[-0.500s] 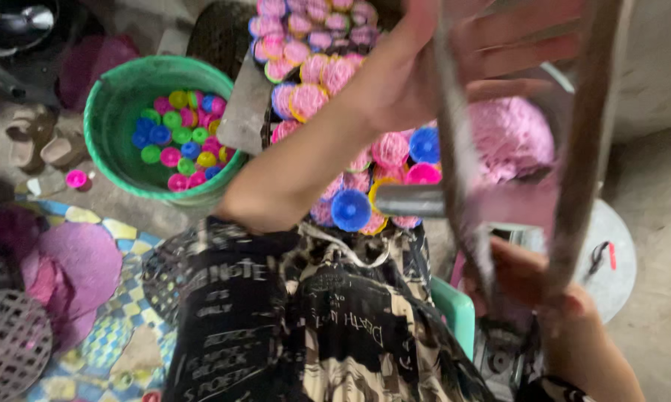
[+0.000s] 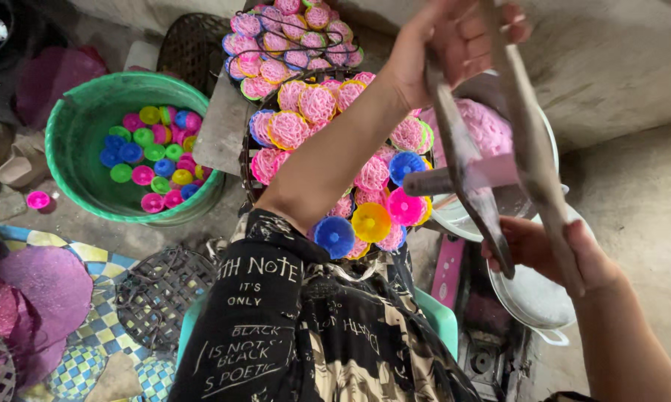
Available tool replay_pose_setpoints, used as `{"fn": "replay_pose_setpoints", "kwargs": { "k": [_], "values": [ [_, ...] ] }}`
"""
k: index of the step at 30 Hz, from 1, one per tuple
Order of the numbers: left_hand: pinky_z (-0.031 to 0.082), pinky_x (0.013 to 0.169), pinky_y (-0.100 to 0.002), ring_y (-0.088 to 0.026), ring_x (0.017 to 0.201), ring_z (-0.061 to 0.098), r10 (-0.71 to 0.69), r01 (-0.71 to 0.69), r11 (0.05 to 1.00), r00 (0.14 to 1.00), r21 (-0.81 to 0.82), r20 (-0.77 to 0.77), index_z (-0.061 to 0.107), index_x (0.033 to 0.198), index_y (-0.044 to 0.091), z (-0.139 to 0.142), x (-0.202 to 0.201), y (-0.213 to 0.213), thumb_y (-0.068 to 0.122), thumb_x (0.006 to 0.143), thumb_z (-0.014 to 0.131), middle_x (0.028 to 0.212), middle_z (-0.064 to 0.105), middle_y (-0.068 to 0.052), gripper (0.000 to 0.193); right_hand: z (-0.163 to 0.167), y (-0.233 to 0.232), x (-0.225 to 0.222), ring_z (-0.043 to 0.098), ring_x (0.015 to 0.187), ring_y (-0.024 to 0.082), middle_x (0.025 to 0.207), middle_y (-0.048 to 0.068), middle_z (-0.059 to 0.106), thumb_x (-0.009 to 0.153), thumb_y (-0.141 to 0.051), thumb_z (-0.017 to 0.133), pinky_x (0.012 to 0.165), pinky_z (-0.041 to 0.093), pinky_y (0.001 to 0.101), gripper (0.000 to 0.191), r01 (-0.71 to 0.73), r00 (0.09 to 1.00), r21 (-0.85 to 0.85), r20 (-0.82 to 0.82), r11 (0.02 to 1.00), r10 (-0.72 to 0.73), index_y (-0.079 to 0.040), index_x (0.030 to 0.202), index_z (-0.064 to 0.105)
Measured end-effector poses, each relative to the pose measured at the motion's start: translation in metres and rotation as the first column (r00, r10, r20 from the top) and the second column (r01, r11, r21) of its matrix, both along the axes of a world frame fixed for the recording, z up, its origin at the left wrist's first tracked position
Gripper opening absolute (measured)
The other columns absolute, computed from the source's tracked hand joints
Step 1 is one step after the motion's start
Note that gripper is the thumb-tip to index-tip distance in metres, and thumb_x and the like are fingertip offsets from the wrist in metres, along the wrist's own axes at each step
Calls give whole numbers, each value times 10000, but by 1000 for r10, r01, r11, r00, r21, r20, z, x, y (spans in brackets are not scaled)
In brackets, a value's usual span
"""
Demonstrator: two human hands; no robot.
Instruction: The person uses a wooden extruder to push pink dough into small colorful plastic molds arranged in a basket. They repeatedly load the extruder with dough, press it into the molds, and occasionally adjust the molds in the basket.
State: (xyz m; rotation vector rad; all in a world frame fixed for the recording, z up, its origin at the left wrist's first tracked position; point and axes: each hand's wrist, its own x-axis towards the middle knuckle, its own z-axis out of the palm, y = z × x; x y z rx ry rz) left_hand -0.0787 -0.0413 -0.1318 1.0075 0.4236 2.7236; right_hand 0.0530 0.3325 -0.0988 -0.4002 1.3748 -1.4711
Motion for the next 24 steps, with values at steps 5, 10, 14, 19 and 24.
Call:
{"fn": "replay_pose_setpoints", "kwargs": {
  "k": [5,10,14,19,24],
  "values": [
    [541,1006,-438,-319,1169,643,-12,-4,986,995,165,97,431,1455,110,-36,-16,-5,757,973,431,1171,641,-153,807,-5,-10,-27,654,1093,375,1236,268,670,883,-748,527,932,501,487,1072,91,996,121,-18,988,-89,131,1489,432],
    [523,919,-405,-274,959,610,-2,-45,978,974,204,225,468,1422,88,-46,-12,-9,776,939,438,940,581,-94,840,-10,-6,-34,671,1068,371,1219,244,678,949,-646,476,890,518,493,883,102,994,190,-65,976,-91,51,1490,466],
    [514,855,-409,-279,907,599,50,-101,980,959,172,279,506,1301,96,-54,-6,-19,769,925,449,881,590,-94,773,-13,-11,-26,684,1034,370,1183,243,685,998,-581,447,851,531,500,760,85,994,153,-76,985,-74,19,1463,487],
    [502,866,-382,-274,912,580,125,-174,974,948,147,292,519,1226,77,-56,-14,-40,703,985,465,884,581,-103,673,-21,-32,-36,692,926,307,1058,209,718,1027,-550,427,783,541,440,667,97,985,167,-159,981,-70,31,1319,576],
    [502,781,-364,-251,863,588,89,-133,980,960,151,267,545,1162,131,-49,-20,-41,716,945,479,830,574,-61,627,-19,-30,-46,689,801,240,917,173,724,1023,-488,493,689,548,369,591,197,962,234,-234,952,-141,71,1135,647]
  ]
}}
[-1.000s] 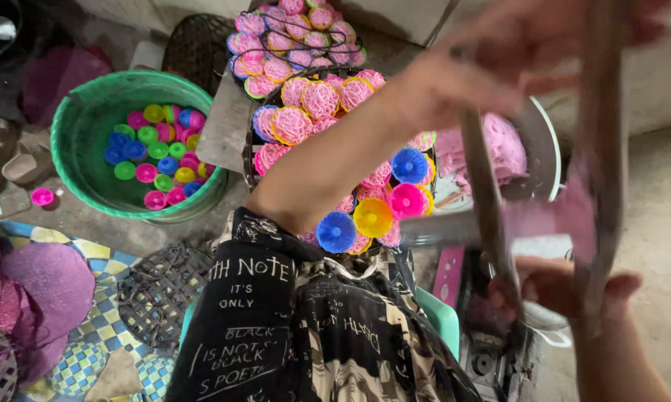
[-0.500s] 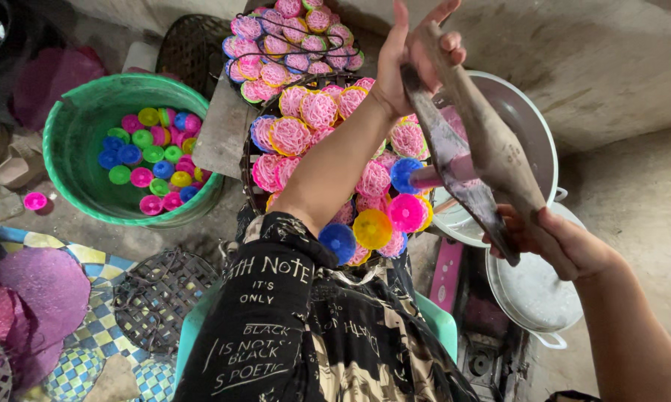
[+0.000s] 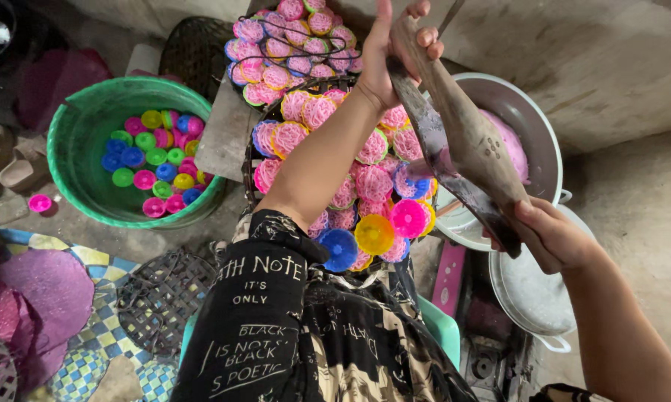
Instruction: The person uses a wooden extruder to push pink dough into small colorful plastic molds arranged in a basket. They repeatedly load the extruder with dough, press it into the molds, and occasionally adjust the molds in the basket.
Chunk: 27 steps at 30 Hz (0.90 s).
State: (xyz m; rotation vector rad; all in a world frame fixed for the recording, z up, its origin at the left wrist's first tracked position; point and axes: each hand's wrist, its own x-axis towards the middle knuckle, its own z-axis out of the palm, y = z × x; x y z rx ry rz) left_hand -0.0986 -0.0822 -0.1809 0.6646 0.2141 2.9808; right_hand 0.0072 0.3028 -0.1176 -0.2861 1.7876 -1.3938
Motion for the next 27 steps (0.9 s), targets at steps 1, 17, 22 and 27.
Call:
{"fn": "replay_pose_setpoints", "kwargs": {
  "k": [1,17,22,27],
  "values": [
    [492,742,-357,-248,846,591,-10,10,1000,1000,-1,14,545,1151,131,1,1,4,721,940,481,819,575,-58,630,2,3,1,689,774,242,906,175,723,1019,-483,505,663,548,369,584,2,1000,11,3,1000,-2,73,1126,648],
    [481,679,-374,-248,734,579,87,-78,995,984,-67,156,493,1038,150,6,16,-6,701,946,464,736,549,-65,560,-2,-20,17,656,679,184,855,136,698,961,-398,623,587,553,319,481,76,993,101,-101,992,-66,47,1143,611],
    [479,666,-370,-253,691,572,44,-31,997,978,-64,202,507,1028,140,5,19,11,761,899,458,693,541,-64,636,8,-10,32,648,682,170,849,123,693,924,-380,629,583,557,320,474,164,982,169,-125,972,-144,9,1196,628],
    [497,649,-381,-265,653,582,11,11,997,963,-79,269,588,1070,115,13,35,14,779,843,433,658,549,-75,719,-1,-3,52,670,683,201,859,142,709,956,-449,580,600,551,325,535,47,997,82,-61,996,-42,41,1169,611]
  ]
}}
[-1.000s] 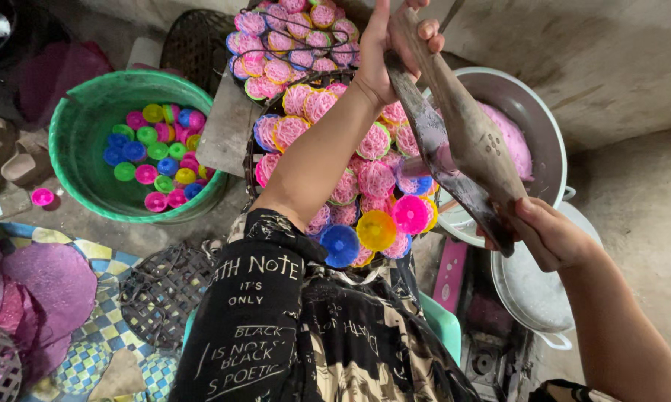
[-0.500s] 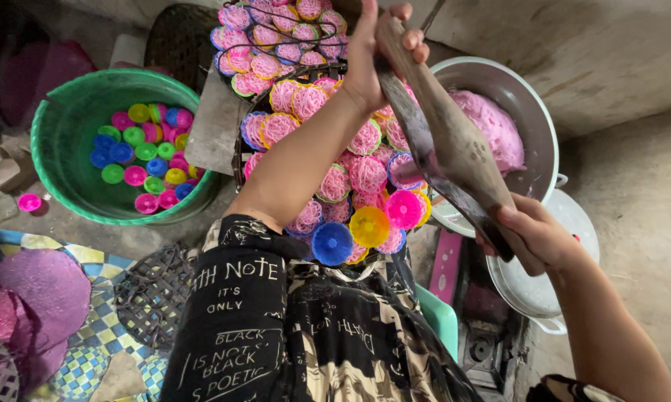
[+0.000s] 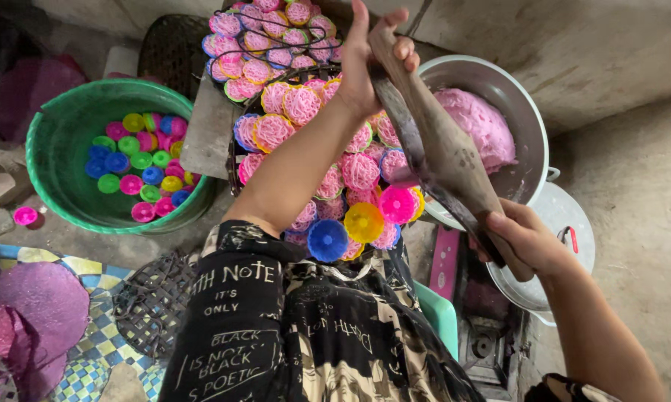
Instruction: The person uses a wooden extruder to push pink dough into small colorful plastic molds arranged in a basket. They repeatedly load the extruder with dough, press it into the molds, and occasionally adjust the molds in the basket.
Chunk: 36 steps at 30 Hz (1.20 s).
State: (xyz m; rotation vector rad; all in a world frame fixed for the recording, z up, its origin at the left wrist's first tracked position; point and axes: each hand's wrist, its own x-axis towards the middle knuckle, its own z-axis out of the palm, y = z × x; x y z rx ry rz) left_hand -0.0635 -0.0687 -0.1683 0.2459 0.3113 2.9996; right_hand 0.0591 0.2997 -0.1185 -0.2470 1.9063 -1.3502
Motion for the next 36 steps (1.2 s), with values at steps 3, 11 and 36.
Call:
{"fn": "replay_pose_setpoints", "kwargs": {
  "k": [3,11,36],
  "values": [
    [486,680,-404,-377,847,700,56,-68,994,990,-85,-132,567,965,-27,30,1,-9,672,953,390,826,657,-198,721,0,3,5,695,768,230,900,165,725,1044,-568,495,680,547,338,689,-47,999,-192,1,980,48,103,1109,635],
    [541,904,-433,-284,923,636,-82,46,993,937,-112,-341,623,999,-48,85,26,22,465,935,431,917,649,-153,552,18,31,40,674,867,268,1086,199,713,987,-665,400,718,521,366,813,-60,996,-303,41,951,76,63,1309,570],
    [489,711,-461,-258,565,516,34,-50,996,973,-67,-226,584,1292,85,9,24,28,675,1031,314,585,439,-66,700,-44,29,29,612,559,213,732,140,660,1079,-378,393,539,502,350,545,168,983,55,-82,984,-163,57,882,656]
  ]
}}
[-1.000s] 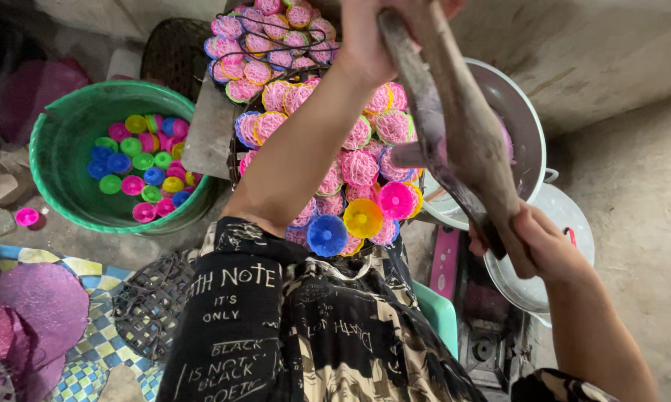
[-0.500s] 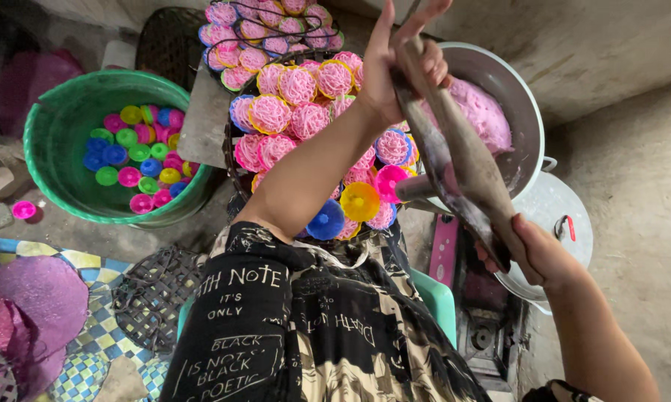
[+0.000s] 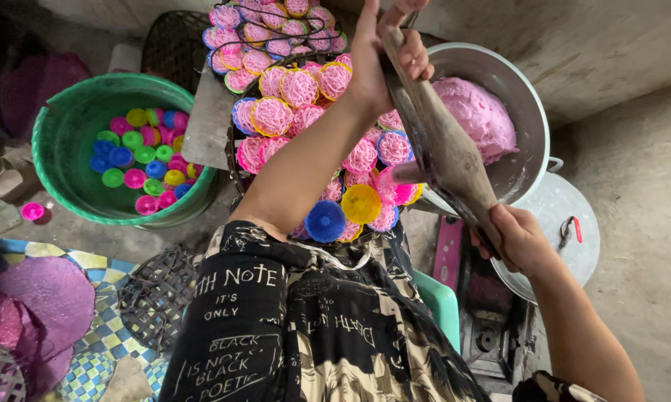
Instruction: The person uses a wooden extruder to push pink dough into small colorful plastic molds arranged in a basket. They repeatedly load the extruder with dough, press it into the molds, and occasionally adjust the molds in the basket.
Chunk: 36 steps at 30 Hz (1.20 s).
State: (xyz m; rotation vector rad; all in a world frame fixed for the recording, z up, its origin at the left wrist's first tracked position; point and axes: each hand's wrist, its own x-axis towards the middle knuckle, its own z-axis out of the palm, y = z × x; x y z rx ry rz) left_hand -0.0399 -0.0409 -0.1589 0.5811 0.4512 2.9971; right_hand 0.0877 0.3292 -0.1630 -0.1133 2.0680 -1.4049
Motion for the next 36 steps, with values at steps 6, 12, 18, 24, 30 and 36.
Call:
{"fn": "replay_pose_setpoints", "kwargs": {
  "k": [6,12,18,24,30,36],
  "values": [
    [468,605,-449,-252,478,488,-80,70,995,986,69,147,599,1154,85,-4,14,22,749,974,343,521,422,-58,734,2,17,21,566,486,197,670,128,649,1053,-346,426,480,458,335,473,59,998,63,-10,996,-59,29,862,644],
    [459,574,-447,-239,448,454,-16,14,1000,988,17,150,598,1101,82,0,25,8,717,988,316,507,396,-50,703,-7,-3,35,551,481,156,672,93,649,1041,-346,444,462,433,295,427,63,998,10,-12,998,-63,2,932,665],
    [436,547,-434,-212,428,409,12,-13,1000,994,8,110,584,1056,84,9,20,6,682,1019,325,505,354,-34,652,4,-16,32,534,531,124,689,61,621,1033,-318,479,481,432,276,371,90,983,118,-171,989,-69,-7,1042,682],
    [410,485,-415,-211,387,406,-57,51,998,984,42,170,561,973,105,-3,23,29,719,1001,340,478,371,-30,653,2,5,46,512,562,117,690,71,605,1069,-333,481,504,401,273,419,34,980,91,-197,995,-16,26,981,678],
    [534,756,-456,-250,657,621,-135,134,991,990,-21,-41,638,1267,81,2,23,18,698,1068,344,695,618,-87,712,-21,17,56,506,424,169,615,107,594,1028,-497,398,377,393,292,559,115,975,-314,216,942,-47,18,976,609],
    [340,1331,-405,-260,1506,500,-226,-5,754,937,-657,-266,553,1514,31,55,35,7,464,1119,549,1623,491,-247,587,-14,17,62,506,482,186,686,138,595,1041,-618,453,411,381,298,708,220,974,-373,36,901,-223,72,1090,602]
  ]
}}
